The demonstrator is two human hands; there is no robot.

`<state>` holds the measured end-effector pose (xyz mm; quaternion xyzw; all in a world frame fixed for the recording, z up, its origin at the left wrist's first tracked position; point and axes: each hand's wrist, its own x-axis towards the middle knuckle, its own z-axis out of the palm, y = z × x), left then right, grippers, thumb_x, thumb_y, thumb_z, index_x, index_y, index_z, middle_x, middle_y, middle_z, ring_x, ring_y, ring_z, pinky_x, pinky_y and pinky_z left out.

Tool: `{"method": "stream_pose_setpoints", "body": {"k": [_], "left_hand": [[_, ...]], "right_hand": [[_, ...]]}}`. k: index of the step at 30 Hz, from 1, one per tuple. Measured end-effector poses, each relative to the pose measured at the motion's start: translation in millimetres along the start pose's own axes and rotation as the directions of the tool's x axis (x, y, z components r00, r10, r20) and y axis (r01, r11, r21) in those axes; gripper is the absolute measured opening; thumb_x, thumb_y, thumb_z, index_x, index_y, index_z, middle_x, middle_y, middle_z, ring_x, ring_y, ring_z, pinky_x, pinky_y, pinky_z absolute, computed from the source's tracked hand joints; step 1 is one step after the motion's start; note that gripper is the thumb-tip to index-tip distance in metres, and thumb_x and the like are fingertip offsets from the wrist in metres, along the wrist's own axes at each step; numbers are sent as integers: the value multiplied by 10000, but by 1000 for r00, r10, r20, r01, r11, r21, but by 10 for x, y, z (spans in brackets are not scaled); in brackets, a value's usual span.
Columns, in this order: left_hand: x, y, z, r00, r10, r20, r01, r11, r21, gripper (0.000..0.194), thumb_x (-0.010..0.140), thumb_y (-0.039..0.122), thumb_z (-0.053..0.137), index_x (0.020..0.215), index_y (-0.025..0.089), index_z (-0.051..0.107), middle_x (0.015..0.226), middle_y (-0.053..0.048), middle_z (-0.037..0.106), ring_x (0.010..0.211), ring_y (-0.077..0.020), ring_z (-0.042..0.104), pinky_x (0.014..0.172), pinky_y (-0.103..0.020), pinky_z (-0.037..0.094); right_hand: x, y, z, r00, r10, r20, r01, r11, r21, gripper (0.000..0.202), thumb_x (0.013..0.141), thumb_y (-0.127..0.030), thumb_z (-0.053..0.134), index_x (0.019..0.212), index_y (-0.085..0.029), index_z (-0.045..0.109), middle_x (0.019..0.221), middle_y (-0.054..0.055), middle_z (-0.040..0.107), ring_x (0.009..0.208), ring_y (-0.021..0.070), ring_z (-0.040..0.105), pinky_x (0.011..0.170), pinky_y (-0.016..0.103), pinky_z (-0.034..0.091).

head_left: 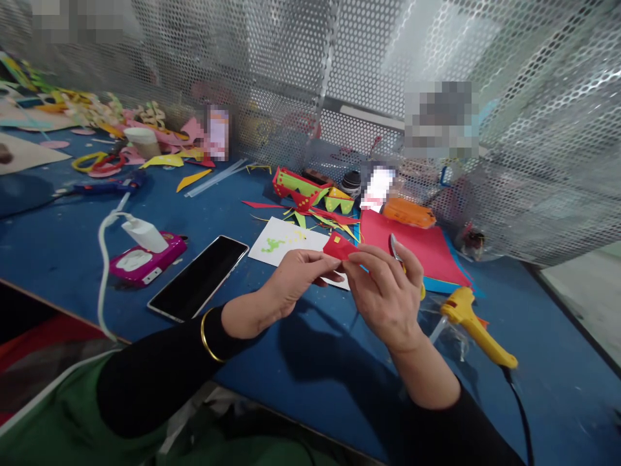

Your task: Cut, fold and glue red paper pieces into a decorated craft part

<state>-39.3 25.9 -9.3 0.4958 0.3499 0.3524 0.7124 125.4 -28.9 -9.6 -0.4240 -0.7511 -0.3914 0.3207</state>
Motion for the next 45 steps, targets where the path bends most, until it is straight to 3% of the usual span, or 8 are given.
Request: {"method": "stream_pose_setpoints", "body": {"k": [9, 22, 30, 36, 45], "left_hand": [[9, -11, 3, 1000, 14, -3, -14, 997, -76, 158, 751, 343, 767, 725, 187, 761, 750, -22, 743, 764, -156, 703, 683, -256, 466], [15, -1, 16, 999, 53, -12, -54, 991, -118, 173, 717, 343, 783, 672, 180, 746, 696, -9, 714, 706, -136, 658, 663, -255, 461], [-17, 39, 43, 986, 153, -61, -153, 988, 4, 148, 747, 308, 737, 673, 180, 738, 707, -14, 733, 727, -132, 680, 674, -248, 468], [-27, 48, 45, 986, 160, -46, -158, 986, 47, 155, 769, 312, 714, 685, 184, 734, 713, -22, 740, 727, -142, 683, 682, -262, 476], [-31, 47, 47, 987, 160, -17, -158, 983, 94, 184, 779, 334, 699, 685, 177, 714, 715, -25, 728, 736, -153, 674, 691, -274, 482]], "right_hand": [[37, 4, -49, 999, -21, -28, 23, 998, 63, 204, 850, -83, 732, 993, -218, 674, 934, 18, 795, 961, 198, 754, 1107, 430, 410], [35, -9, -64, 996, -68, -60, 67, 998, -17, 121, 871, -150, 738, 930, -242, 688, 892, -33, 799, 898, 156, 757, 1112, 400, 392], [20, 17, -48, 993, 54, -109, -47, 997, 66, 143, 866, -132, 723, 953, -234, 674, 887, -28, 784, 928, 164, 744, 1148, 424, 341], [41, 58, -94, 991, 123, -56, -117, 989, 89, 168, 883, -156, 707, 965, -296, 663, 930, -45, 767, 982, 192, 723, 1143, 484, 341], [42, 130, -148, 994, 65, 87, -78, 984, 163, 262, 883, -126, 703, 990, -365, 689, 1012, -76, 771, 1049, 203, 702, 1179, 553, 288]]}}
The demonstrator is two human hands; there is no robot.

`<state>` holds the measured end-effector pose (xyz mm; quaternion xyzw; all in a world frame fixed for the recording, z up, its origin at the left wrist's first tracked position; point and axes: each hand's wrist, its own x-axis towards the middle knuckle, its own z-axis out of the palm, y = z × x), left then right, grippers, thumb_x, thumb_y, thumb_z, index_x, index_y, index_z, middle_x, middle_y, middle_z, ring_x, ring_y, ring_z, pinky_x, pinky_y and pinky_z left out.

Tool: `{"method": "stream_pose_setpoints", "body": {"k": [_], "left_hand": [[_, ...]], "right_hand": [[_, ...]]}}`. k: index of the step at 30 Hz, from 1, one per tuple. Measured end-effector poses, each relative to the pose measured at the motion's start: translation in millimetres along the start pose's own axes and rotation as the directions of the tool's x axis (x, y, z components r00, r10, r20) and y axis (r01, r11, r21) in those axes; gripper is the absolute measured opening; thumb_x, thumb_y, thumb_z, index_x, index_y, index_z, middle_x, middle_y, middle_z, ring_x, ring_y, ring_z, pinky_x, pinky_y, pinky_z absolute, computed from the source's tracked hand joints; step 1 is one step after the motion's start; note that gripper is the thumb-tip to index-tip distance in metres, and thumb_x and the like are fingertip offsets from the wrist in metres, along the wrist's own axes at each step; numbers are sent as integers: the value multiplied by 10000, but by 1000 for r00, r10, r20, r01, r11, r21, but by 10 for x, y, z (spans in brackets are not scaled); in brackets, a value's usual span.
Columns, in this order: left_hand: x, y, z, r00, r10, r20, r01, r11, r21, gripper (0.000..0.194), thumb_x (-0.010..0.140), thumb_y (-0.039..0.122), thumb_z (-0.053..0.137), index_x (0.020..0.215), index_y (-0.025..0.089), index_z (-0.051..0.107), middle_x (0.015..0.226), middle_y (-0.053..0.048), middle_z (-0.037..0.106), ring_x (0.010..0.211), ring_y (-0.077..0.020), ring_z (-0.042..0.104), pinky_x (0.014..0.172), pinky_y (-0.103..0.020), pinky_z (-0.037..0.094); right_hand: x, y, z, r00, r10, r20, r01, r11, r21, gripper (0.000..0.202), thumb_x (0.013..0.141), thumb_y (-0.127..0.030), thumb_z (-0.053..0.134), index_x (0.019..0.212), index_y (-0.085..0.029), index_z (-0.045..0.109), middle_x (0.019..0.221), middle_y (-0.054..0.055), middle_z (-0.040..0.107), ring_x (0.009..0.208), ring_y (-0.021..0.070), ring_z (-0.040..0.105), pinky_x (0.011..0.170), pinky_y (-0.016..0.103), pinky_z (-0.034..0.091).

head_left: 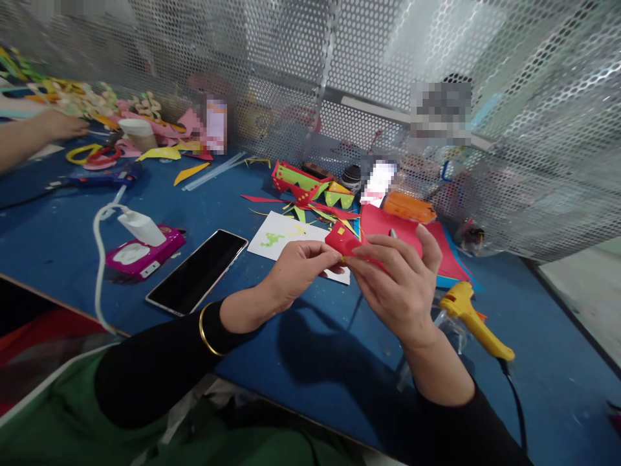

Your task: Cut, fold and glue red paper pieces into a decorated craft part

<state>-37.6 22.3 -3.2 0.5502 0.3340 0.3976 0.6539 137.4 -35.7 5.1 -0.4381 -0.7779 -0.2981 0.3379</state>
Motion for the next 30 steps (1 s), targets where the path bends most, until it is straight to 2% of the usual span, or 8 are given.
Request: {"method": "stream_pose_setpoints", "body": {"k": [9, 12, 14, 16, 19, 23, 26, 30], "left_hand": [[-7, 8, 7, 999, -20, 37, 20, 1000, 13, 172, 789, 286, 681, 657, 178, 702, 683, -16, 717, 691, -131, 652, 665, -252, 461], [-7, 7, 12, 999, 14, 37, -15, 1000, 24, 177, 789, 282, 683, 644, 182, 700, 678, -16, 716, 689, -130, 646, 680, -256, 478], [-7, 7, 13, 999, 38, 29, -40, 998, 48, 168, 790, 292, 685, 666, 183, 717, 698, -21, 726, 705, -140, 655, 703, -268, 496], [-8, 5, 12, 998, 60, 13, -61, 993, 98, 153, 787, 300, 693, 704, 182, 742, 723, -30, 740, 723, -151, 665, 725, -281, 506], [-15, -5, 4, 995, 102, 10, -101, 966, 236, 145, 783, 299, 700, 727, 183, 766, 740, -38, 751, 714, -155, 659, 707, -280, 494], [-16, -28, -11, 992, 113, 63, -128, 916, 380, 158, 797, 308, 687, 735, 191, 775, 740, -36, 752, 687, -155, 644, 683, -286, 478], [-1, -43, -17, 992, 108, 57, -121, 933, 338, 183, 800, 334, 692, 715, 180, 744, 700, -28, 723, 667, -147, 624, 670, -283, 469], [26, -45, -17, 992, 83, -96, -69, 987, 145, 246, 748, 374, 773, 700, 183, 625, 658, -7, 680, 671, -149, 641, 594, -256, 441]], "right_hand": [[17, -2, 12, 1000, -22, -5, 23, 998, 57, 213, 900, -109, 667, 974, -309, 666, 983, -51, 775, 1030, 194, 708, 1196, 529, 271], [43, -14, 20, 998, 42, 40, -47, 989, 142, 159, 924, -127, 632, 946, -283, 652, 955, -30, 760, 1038, 193, 699, 1205, 519, 265], [52, -13, 22, 988, 139, 70, -152, 964, 219, 121, 942, -158, 608, 907, -270, 640, 953, -16, 746, 1050, 201, 691, 1195, 526, 280], [45, 7, 21, 953, 285, 101, -302, 904, 302, 99, 949, -196, 598, 878, -253, 638, 1023, 18, 735, 1078, 219, 677, 1143, 528, 352], [14, 65, 26, 834, 502, 231, -550, 720, 422, 81, 923, -252, 617, 858, -226, 658, 1128, 75, 722, 1083, 249, 671, 955, 464, 500], [-10, 115, 44, 671, 554, 493, -740, 466, 485, 135, 877, -323, 639, 815, -206, 665, 786, 22, 702, 702, 173, 641, 643, 309, 504], [0, 106, 52, 646, 562, 516, -760, 416, 499, 140, 860, -324, 644, 801, -199, 666, 701, -8, 654, 622, 132, 572, 593, 274, 460], [11, 87, 61, 651, 592, 475, -754, 434, 493, 144, 846, -327, 652, 785, -198, 671, 726, 4, 673, 676, 144, 597, 625, 282, 469]]}}
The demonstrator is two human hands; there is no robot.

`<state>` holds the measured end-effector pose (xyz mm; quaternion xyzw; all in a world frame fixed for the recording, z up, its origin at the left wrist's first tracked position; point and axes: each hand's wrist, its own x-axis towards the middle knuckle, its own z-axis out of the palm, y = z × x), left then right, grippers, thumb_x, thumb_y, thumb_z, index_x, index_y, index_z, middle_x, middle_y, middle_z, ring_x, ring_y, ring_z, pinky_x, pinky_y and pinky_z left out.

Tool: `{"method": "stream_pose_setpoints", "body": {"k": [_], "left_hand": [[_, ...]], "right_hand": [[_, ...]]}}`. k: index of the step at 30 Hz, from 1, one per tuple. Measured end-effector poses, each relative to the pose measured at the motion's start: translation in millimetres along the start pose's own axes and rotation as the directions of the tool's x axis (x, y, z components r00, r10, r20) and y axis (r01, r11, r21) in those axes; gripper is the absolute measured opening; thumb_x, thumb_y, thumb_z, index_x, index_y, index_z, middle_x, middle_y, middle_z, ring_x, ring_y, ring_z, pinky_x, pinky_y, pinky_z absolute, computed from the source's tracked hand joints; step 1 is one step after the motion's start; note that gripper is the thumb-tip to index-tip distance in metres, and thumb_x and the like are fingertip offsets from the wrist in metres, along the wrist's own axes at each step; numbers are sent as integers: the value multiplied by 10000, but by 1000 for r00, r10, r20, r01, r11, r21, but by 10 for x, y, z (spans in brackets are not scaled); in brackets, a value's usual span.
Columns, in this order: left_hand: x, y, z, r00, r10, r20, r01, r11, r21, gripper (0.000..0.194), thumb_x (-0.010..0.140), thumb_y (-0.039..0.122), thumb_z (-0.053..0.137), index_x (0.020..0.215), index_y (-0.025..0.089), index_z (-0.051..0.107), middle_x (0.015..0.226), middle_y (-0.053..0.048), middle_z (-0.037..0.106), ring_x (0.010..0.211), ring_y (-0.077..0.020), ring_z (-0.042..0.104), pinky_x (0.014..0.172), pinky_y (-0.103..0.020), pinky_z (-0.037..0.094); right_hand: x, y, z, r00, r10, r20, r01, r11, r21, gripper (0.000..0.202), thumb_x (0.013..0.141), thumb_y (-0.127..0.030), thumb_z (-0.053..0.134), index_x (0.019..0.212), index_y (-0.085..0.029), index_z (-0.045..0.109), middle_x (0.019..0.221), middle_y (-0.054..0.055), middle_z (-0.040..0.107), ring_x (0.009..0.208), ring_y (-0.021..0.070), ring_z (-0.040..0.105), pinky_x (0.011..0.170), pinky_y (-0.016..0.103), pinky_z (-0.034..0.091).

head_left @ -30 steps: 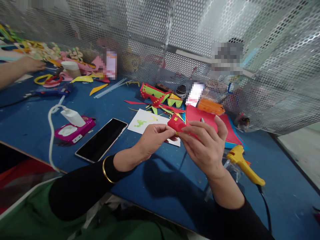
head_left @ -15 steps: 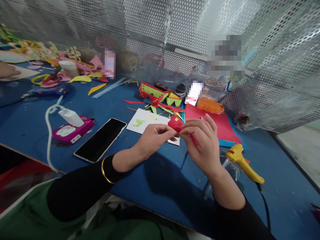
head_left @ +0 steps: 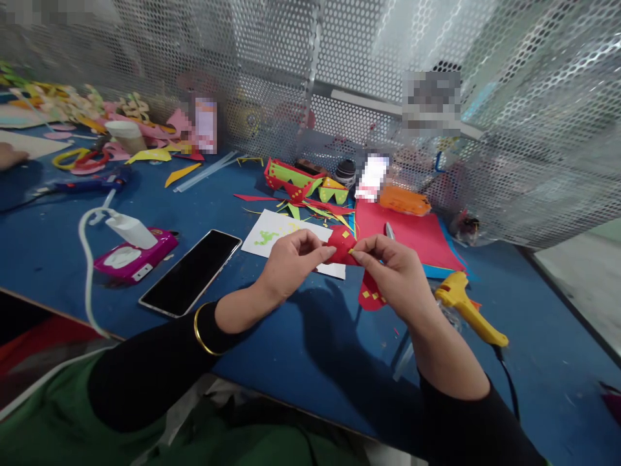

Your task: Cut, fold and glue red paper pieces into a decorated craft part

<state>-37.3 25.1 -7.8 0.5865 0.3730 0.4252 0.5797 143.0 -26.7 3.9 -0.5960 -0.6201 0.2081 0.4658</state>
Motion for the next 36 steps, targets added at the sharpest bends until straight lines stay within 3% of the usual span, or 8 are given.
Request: {"method": "stream_pose_setpoints", "body": {"k": [4, 8, 12, 15, 31, 36], "left_hand": [[10, 1, 4, 984, -172, 41, 176, 975, -139, 299, 729, 396, 809, 897, 175, 698, 753, -40, 742, 753, -186, 701, 553, -238, 426], [1, -5, 12, 977, -206, 53, 212, 966, -151, 253, 761, 407, 783, 819, 161, 770, 807, -70, 763, 769, -173, 692, 596, -243, 443], [-4, -11, 17, 977, -212, 35, 215, 965, -149, 214, 765, 389, 779, 779, 175, 786, 797, -69, 765, 765, -172, 686, 604, -249, 444], [-6, -21, 18, 979, -198, 41, 202, 972, -121, 210, 762, 384, 776, 767, 175, 792, 781, -67, 758, 747, -168, 667, 596, -251, 436], [-10, -39, 18, 984, -166, 63, 172, 980, -97, 216, 758, 398, 779, 760, 182, 792, 767, -47, 752, 734, -152, 649, 608, -243, 441], [-11, -49, 20, 987, -149, 66, 154, 985, -78, 248, 755, 416, 774, 773, 169, 792, 761, -48, 741, 726, -149, 625, 614, -245, 450]], "right_hand": [[-13, -5, 21, 999, -41, -3, 41, 998, -46, 127, 844, -308, 642, 776, -204, 666, 735, 8, 691, 677, 151, 623, 626, 284, 482], [-31, -23, 38, 996, -91, -9, 89, 983, -159, 90, 863, -263, 626, 799, -214, 666, 770, 14, 717, 719, 181, 667, 654, 308, 511], [-45, -28, 70, 959, -277, -60, 249, 924, -291, 79, 889, -220, 624, 819, -225, 660, 1026, 61, 728, 987, 253, 682, 877, 449, 513], [-63, -28, 109, 945, -320, -68, 280, 899, -338, 81, 905, -200, 623, 836, -226, 655, 1114, 87, 693, 1079, 277, 656, 911, 495, 504], [-78, 10, 182, 916, -388, -105, 305, 841, -447, 69, 872, -182, 684, 827, -226, 656, 1094, 79, 694, 1073, 278, 656, 996, 537, 454], [-76, -6, 190, 927, -358, -114, 277, 856, -436, 82, 870, -189, 684, 823, -236, 634, 1062, 66, 697, 1064, 270, 658, 1014, 536, 441]]}}
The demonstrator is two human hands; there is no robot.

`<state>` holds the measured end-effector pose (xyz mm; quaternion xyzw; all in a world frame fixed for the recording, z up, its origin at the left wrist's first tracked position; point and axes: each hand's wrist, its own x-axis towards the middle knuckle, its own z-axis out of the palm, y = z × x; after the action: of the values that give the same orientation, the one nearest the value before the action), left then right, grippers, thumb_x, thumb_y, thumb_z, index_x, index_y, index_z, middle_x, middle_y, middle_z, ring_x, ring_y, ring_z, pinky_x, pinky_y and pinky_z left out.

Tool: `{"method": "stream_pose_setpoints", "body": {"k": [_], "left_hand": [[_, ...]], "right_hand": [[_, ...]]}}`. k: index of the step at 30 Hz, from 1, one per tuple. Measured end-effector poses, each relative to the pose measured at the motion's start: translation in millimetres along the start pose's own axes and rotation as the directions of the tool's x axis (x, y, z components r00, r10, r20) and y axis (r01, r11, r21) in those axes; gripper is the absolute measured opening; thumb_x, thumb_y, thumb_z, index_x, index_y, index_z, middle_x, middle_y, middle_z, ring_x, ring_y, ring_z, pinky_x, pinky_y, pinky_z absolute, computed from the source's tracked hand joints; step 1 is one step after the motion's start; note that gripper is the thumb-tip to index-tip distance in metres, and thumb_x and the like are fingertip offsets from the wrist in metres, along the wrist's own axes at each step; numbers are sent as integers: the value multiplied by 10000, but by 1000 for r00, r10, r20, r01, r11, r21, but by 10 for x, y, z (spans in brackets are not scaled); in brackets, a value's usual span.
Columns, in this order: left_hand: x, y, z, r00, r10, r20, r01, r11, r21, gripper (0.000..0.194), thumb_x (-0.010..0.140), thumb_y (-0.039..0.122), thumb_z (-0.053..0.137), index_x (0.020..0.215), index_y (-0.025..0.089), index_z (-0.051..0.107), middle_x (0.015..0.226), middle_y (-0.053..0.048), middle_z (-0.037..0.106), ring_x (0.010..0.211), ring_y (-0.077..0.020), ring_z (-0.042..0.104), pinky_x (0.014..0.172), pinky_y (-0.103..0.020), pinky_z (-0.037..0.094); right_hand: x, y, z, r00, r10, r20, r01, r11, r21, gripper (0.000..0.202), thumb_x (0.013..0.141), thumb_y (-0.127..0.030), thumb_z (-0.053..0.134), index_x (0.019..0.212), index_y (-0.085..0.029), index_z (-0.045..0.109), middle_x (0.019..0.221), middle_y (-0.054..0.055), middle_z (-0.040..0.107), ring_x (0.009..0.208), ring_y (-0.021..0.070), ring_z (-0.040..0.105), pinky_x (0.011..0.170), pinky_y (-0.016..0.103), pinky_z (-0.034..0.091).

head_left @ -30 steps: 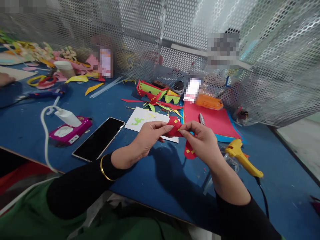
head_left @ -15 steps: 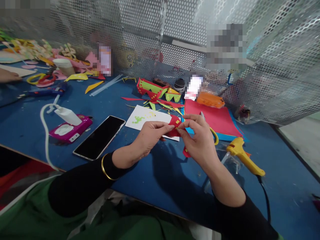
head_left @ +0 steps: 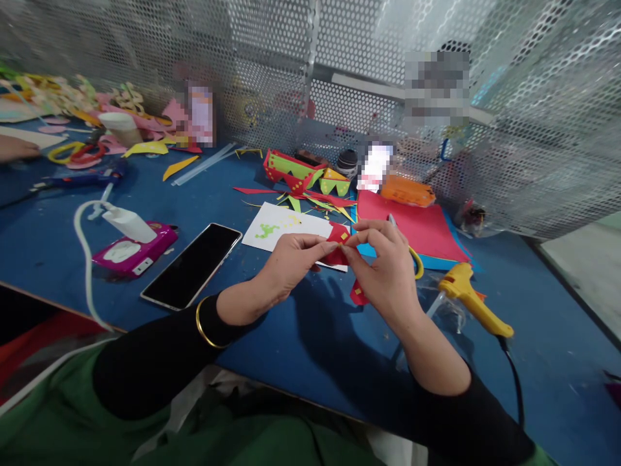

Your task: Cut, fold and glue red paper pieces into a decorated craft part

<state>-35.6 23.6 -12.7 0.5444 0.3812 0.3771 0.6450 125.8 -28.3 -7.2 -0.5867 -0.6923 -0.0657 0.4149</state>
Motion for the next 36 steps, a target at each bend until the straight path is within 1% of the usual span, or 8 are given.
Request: {"method": "stream_pose_setpoints", "body": {"k": [6, 8, 11, 13, 17, 20, 28, 36], "left_hand": [[5, -4, 4, 1000, 3, -3, -3, 1000, -6, 220, 760, 387, 757, 760, 168, 788, 763, -48, 737, 715, -142, 614, 616, -247, 451], [5, -1, 7, 1000, -1, -11, 0, 1000, -12, 210, 757, 377, 756, 754, 169, 786, 747, -42, 728, 699, -137, 604, 606, -245, 446], [3, 5, 8, 999, -6, -34, 5, 1000, -25, 194, 743, 362, 763, 724, 169, 775, 713, -31, 706, 673, -129, 585, 589, -243, 435], [5, 7, 8, 999, -13, -44, 12, 999, -37, 189, 736, 356, 767, 706, 169, 766, 708, -32, 702, 672, -132, 588, 586, -247, 434], [16, 2, 8, 998, -34, -52, 31, 998, -54, 198, 726, 365, 772, 708, 168, 756, 731, -36, 708, 696, -143, 604, 597, -255, 444], [24, -4, 9, 999, -33, -37, 30, 997, -70, 216, 723, 384, 774, 706, 171, 744, 745, -31, 709, 702, -144, 608, 594, -252, 442], [28, -5, 4, 998, -48, -45, 45, 997, -60, 226, 645, 355, 819, 701, 157, 725, 700, -14, 677, 654, -120, 567, 584, -243, 415], [37, -16, -4, 998, -56, -37, 54, 997, -60, 216, 642, 342, 809, 699, 152, 724, 709, -16, 676, 648, -114, 556, 588, -243, 414]], "right_hand": [[6, -61, -21, 997, 77, 3, -77, 994, 79, 76, 864, -221, 684, 869, -232, 608, 1017, 57, 708, 1026, 251, 667, 979, 488, 458], [11, -80, -47, 986, 166, 17, -167, 978, 122, 80, 874, -259, 669, 921, -232, 610, 1015, 53, 716, 981, 242, 671, 912, 454, 485], [17, -75, -69, 945, 326, 34, -325, 918, 227, 125, 890, -301, 627, 985, -225, 602, 992, 57, 727, 921, 224, 680, 797, 392, 506], [19, -46, -60, 916, 390, 91, -399, 864, 307, 172, 881, -327, 622, 1008, -214, 595, 940, 57, 725, 884, 211, 681, 741, 358, 502], [26, 4, -20, 854, 446, 267, -519, 761, 390, 232, 840, -362, 640, 997, -195, 611, 804, 31, 684, 746, 177, 646, 639, 316, 478], [35, -8, -11, 848, 448, 282, -529, 735, 423, 224, 824, -336, 633, 992, -189, 615, 748, 9, 657, 691, 156, 619, 622, 302, 471], [38, -51, -27, 855, 437, 278, -516, 763, 389, 226, 802, -322, 633, 991, -198, 629, 736, -1, 661, 695, 159, 613, 630, 301, 450], [32, -70, -27, 864, 427, 268, -501, 785, 365, 213, 807, -317, 621, 985, -200, 630, 743, 3, 663, 695, 155, 607, 643, 306, 450]]}}
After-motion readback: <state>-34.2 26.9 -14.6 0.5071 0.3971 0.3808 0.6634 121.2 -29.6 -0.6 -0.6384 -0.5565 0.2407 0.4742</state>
